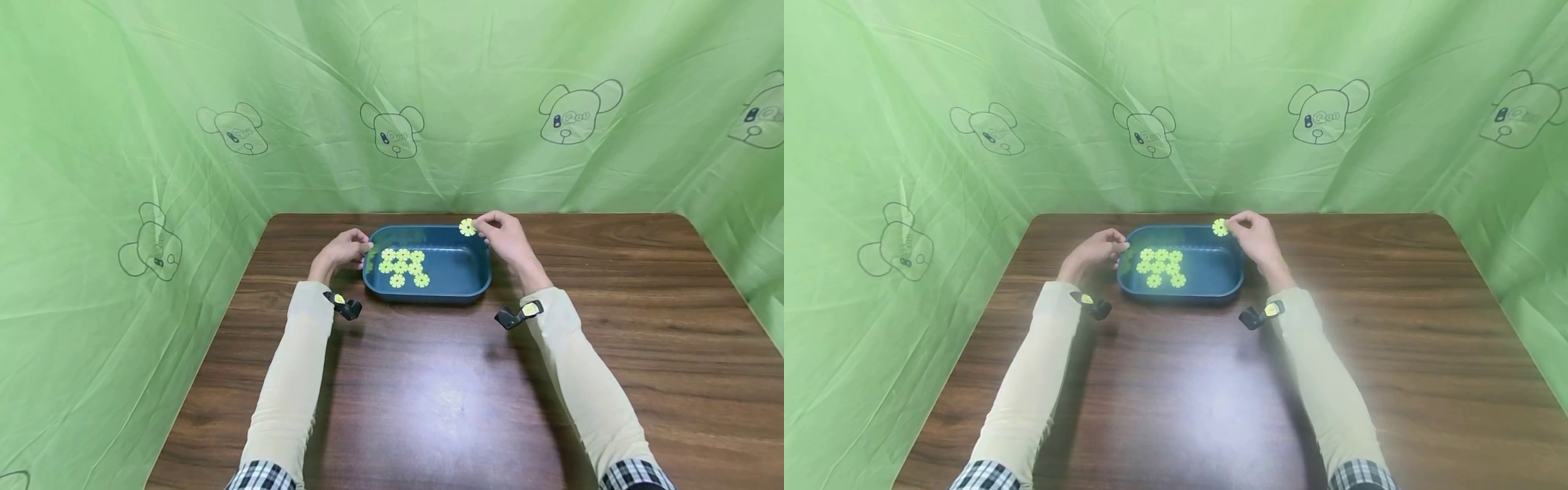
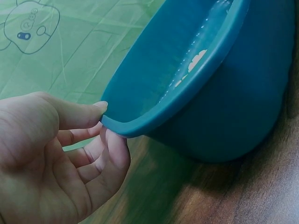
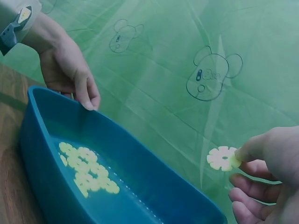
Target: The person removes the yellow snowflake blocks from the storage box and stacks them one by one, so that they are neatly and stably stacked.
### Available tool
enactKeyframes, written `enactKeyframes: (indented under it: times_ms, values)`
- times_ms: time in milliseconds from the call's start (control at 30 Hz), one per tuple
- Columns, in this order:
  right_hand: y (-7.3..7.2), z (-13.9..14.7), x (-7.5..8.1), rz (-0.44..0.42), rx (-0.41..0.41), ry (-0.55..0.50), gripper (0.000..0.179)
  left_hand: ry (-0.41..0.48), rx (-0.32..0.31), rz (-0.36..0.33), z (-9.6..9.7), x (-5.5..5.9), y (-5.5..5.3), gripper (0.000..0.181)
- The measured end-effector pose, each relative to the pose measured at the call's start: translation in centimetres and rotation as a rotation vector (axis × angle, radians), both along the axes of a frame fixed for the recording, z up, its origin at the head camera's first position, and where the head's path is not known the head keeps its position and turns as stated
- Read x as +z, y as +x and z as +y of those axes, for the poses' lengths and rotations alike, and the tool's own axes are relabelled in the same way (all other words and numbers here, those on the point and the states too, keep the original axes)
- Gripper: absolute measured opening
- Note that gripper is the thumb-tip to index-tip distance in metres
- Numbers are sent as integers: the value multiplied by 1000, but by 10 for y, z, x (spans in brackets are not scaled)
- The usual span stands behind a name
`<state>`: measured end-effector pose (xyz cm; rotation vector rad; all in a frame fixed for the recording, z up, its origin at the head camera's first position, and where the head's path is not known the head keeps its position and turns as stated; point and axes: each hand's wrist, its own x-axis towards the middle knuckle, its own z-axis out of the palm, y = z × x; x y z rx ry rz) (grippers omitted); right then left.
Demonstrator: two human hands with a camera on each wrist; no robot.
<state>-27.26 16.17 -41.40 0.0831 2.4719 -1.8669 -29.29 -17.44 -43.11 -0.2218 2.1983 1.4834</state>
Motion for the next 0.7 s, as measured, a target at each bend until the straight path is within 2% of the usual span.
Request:
enactKeyframes:
  times_ms: [200, 533, 700]
  values:
    - [5, 15, -4, -23, -41, -59, 32, -11, -9, 6, -1, -1, -1, 17]
    - [10, 35, -19, -19, -93, -59, 35, -12, -9, 4, -3, -5, -3, 19]
    - [12, 44, -24, -21, -113, -62, 32, -9, -10, -3, -2, -2, -1, 20]
